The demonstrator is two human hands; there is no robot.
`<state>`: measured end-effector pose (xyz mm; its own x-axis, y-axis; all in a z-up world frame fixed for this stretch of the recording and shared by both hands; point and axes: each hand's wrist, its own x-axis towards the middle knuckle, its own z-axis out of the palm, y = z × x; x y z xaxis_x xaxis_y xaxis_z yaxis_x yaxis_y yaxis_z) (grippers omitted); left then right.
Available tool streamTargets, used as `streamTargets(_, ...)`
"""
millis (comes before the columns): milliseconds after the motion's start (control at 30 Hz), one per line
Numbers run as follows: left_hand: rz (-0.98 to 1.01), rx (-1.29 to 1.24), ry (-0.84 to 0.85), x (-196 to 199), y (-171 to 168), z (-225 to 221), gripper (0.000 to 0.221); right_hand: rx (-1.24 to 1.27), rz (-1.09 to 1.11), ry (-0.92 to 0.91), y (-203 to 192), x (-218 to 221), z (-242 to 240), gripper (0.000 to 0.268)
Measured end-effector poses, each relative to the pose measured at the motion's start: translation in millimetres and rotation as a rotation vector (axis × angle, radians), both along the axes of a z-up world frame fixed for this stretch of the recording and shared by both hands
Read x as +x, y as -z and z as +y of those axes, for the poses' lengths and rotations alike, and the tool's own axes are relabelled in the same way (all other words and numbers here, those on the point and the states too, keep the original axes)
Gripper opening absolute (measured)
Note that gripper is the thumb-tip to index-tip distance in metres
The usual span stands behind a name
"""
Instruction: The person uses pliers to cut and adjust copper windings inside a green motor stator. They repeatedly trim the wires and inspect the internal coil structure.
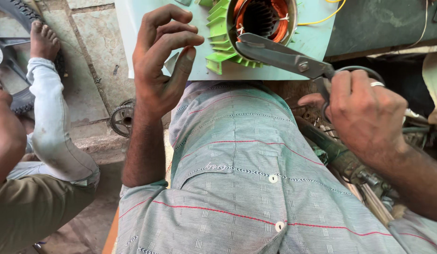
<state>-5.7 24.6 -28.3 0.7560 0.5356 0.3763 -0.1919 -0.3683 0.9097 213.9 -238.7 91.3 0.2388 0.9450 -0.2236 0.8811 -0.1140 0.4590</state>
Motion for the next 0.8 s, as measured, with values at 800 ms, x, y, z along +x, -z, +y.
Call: streamTargets(800,-0.060,-0.073,0.026,-19.4,17.5,20.3,0.023,-0.288,-0.314,-0.035,-54.4,-42.4,25.0,0.056)
